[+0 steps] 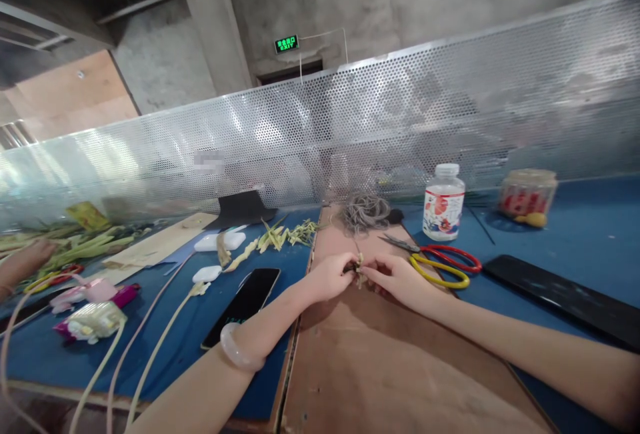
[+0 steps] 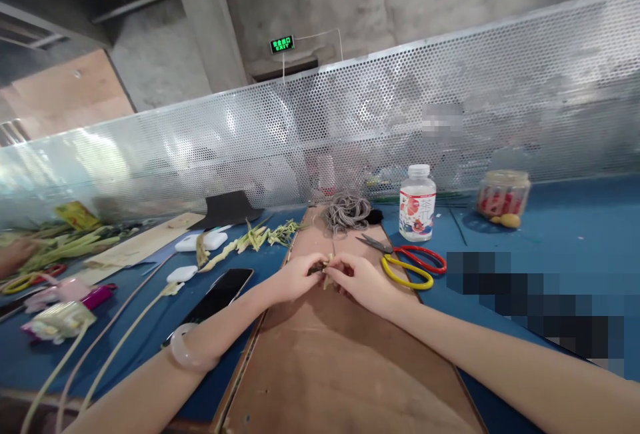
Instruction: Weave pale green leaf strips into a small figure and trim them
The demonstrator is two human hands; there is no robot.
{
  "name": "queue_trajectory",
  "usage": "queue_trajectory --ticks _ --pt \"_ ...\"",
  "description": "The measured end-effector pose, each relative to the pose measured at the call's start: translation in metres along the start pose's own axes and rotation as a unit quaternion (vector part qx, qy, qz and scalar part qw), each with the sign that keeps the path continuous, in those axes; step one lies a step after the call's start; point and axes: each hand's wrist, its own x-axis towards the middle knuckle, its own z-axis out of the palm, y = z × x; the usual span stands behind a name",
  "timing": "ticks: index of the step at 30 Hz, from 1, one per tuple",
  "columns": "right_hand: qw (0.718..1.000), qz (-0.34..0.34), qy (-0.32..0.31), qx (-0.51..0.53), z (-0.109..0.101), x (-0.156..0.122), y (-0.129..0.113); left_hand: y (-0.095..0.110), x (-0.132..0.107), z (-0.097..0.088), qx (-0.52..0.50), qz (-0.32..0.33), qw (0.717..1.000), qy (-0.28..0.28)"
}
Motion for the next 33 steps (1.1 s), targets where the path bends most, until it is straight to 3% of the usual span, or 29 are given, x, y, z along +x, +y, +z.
queue_trajectory --ticks 7,14,33 --pt "1.000 0.013 -0.017 0.009 -0.001 0.000 0.001 -0.004 0.001 0.001 0.007 0.003 1.000 -0.004" --pt "0.997 -0.002 0.058 0.044 -0.002 0.003 0.003 -0.001 0.002 0.001 -0.015 -0.015 1.000 -0.002" --pt "0.992 -0.021 0.127 -0.001 -0.007 0.006 0.002 0.015 -0.001 0.001 -0.101 -0.022 0.995 0.003"
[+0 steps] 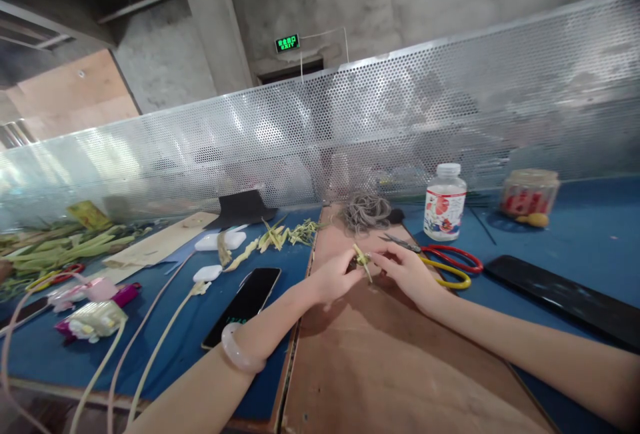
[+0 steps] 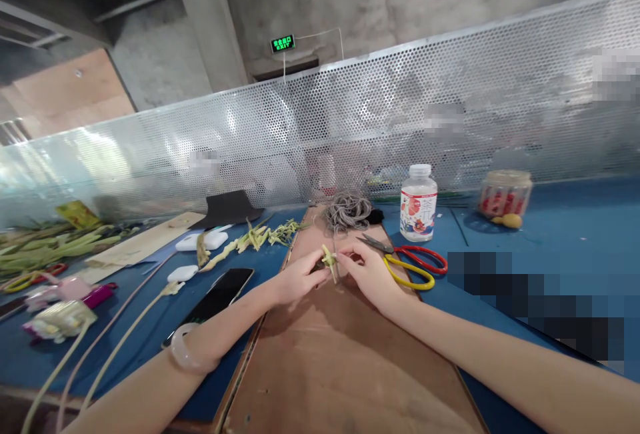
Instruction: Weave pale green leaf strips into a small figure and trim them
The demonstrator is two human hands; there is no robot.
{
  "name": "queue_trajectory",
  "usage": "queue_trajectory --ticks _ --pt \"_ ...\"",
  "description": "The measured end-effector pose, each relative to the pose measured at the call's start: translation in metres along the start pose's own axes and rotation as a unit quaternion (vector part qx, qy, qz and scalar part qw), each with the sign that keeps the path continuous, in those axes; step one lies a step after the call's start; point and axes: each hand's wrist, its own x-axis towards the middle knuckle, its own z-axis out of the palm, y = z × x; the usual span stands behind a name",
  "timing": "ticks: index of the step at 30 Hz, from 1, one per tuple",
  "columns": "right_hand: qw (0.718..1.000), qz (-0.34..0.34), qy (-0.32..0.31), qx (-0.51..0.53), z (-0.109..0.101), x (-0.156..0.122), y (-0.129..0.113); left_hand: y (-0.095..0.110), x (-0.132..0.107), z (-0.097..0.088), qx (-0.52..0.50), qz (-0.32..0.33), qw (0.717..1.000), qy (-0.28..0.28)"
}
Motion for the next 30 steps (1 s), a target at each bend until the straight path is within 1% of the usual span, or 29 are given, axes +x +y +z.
queue_trajectory --ticks 5,11,15,20,25,30 --pt "1.000 -0.013 -0.014 0.012 0.0001 -0.0011 0.0001 -0.0047 -0.0002 0.0004 0.014 0.004 1.000 -0.001" --pt "0.999 -0.005 -0.037 0.020 0.0004 -0.0034 -0.0036 -0.0010 -0.0012 -0.0006 0.037 0.001 0.999 -0.010" --pt "0.999 -0.001 -0.043 0.025 0.0003 -0.0044 -0.0041 0.0015 -0.0015 -0.0009 0.047 0.002 0.999 -0.011" --pt "0.998 -0.021 -0.053 -0.005 -0.0005 -0.0045 -0.0043 0.0002 -0.0015 -0.0007 0.056 0.011 0.998 -0.009" --pt "0.997 -0.046 -0.060 -0.023 -0.0011 -0.0054 -0.0062 -0.0043 -0.0007 0.0000 0.084 0.003 0.996 -0.013" --pt "0.997 -0.039 -0.058 -0.026 -0.0003 -0.0064 -0.0045 -0.0068 -0.0005 0.0004 0.110 0.002 0.994 -0.016"
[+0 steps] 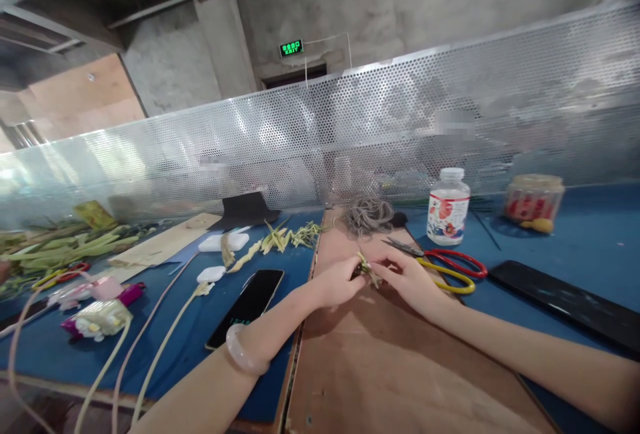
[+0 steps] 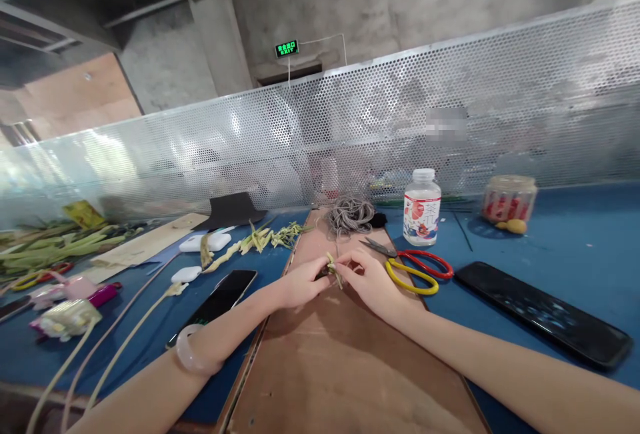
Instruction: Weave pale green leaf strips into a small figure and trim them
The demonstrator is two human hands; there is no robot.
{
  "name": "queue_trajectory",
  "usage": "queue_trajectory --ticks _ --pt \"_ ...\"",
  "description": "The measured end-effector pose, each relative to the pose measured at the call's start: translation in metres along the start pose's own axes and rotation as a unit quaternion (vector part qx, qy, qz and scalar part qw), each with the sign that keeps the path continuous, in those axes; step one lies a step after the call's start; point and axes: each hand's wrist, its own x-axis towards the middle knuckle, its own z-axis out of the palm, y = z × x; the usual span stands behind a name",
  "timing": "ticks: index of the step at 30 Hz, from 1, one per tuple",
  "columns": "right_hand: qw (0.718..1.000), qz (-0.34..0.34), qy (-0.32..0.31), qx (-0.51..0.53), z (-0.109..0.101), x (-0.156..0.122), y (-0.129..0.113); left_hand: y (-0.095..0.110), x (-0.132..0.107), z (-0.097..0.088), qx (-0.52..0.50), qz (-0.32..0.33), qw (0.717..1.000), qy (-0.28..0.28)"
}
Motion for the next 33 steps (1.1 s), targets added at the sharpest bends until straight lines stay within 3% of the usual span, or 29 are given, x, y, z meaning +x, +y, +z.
queue_trajectory --ticks 9,14,20,33 --pt "1.000 0.010 -0.011 0.023 0.002 0.001 -0.004 0.002 -0.002 -0.001 -0.005 -0.001 1.000 -0.003" --pt "0.986 0.081 -0.043 0.136 0.005 0.001 -0.003 0.006 -0.003 -0.004 -0.021 0.005 1.000 -0.003" --pt "0.965 0.122 -0.024 0.229 0.006 0.003 -0.007 0.005 -0.003 -0.005 -0.031 -0.002 1.000 0.000" --pt "0.967 0.116 -0.015 0.227 0.006 0.005 0.004 0.002 -0.003 -0.003 -0.042 0.003 0.999 0.005"
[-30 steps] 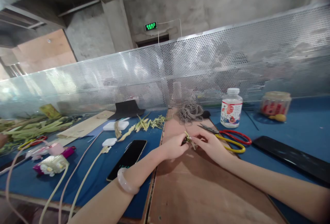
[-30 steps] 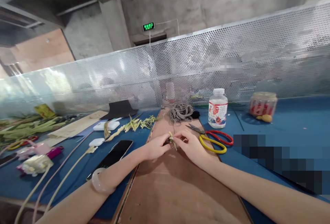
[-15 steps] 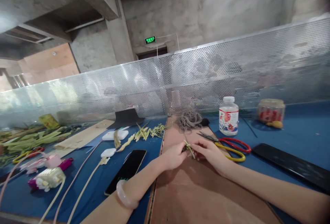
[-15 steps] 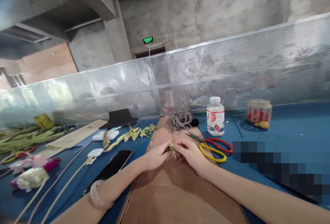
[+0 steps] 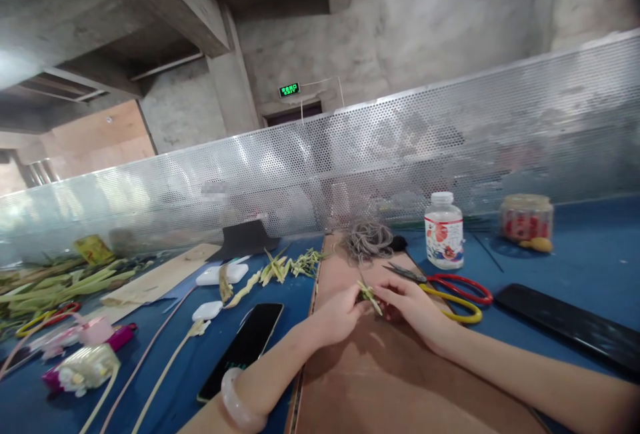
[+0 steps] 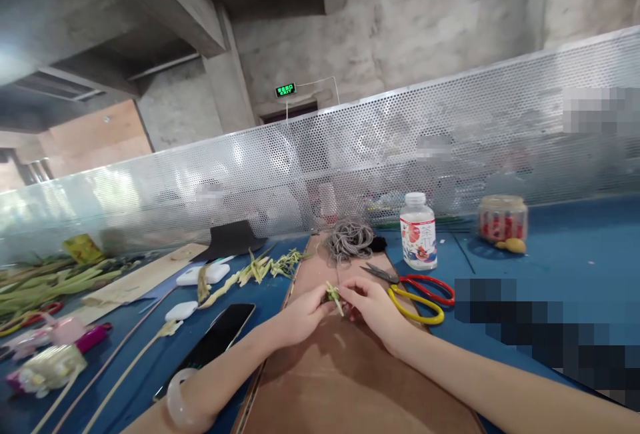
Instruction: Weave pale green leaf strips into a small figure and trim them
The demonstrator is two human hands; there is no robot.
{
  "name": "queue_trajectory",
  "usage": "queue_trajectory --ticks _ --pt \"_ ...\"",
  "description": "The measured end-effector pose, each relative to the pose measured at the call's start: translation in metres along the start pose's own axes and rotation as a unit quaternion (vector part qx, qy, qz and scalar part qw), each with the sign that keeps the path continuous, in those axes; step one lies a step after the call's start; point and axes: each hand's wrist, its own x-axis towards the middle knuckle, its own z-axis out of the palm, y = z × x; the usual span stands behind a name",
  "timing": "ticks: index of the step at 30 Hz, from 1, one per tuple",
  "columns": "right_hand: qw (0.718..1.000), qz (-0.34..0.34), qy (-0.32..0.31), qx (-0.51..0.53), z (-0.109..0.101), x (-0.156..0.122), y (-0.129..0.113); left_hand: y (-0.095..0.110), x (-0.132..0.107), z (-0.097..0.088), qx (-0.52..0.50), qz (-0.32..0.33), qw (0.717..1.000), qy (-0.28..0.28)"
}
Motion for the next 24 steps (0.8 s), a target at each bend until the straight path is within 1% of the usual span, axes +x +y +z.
queue_trajectory --ticks 5,10,13,20,24 --pt "1.000 -0.009 0.000 -0.028 0.0018 -0.0021 -0.0056 0.0016 -0.0005 -0.0011 -0.001 0.010 1.000 -0.001" --pt "0.999 -0.004 0.011 -0.032 0.0010 -0.0020 -0.0037 0.0036 -0.0017 -0.0018 0.011 0.002 1.000 -0.005" --pt "1.000 0.002 0.012 -0.029 0.0001 -0.0022 -0.0026 0.0020 -0.0018 -0.0009 0.017 0.003 1.000 0.003" --pt "0.999 -0.004 0.000 -0.033 0.0001 -0.0024 -0.0030 0.0025 -0.0017 -0.0005 0.019 0.006 1.000 0.003" --pt "0.998 -0.010 -0.007 -0.059 -0.0005 -0.0015 -0.0024 0.0029 -0.0016 -0.0005 0.029 0.002 1.000 0.002"
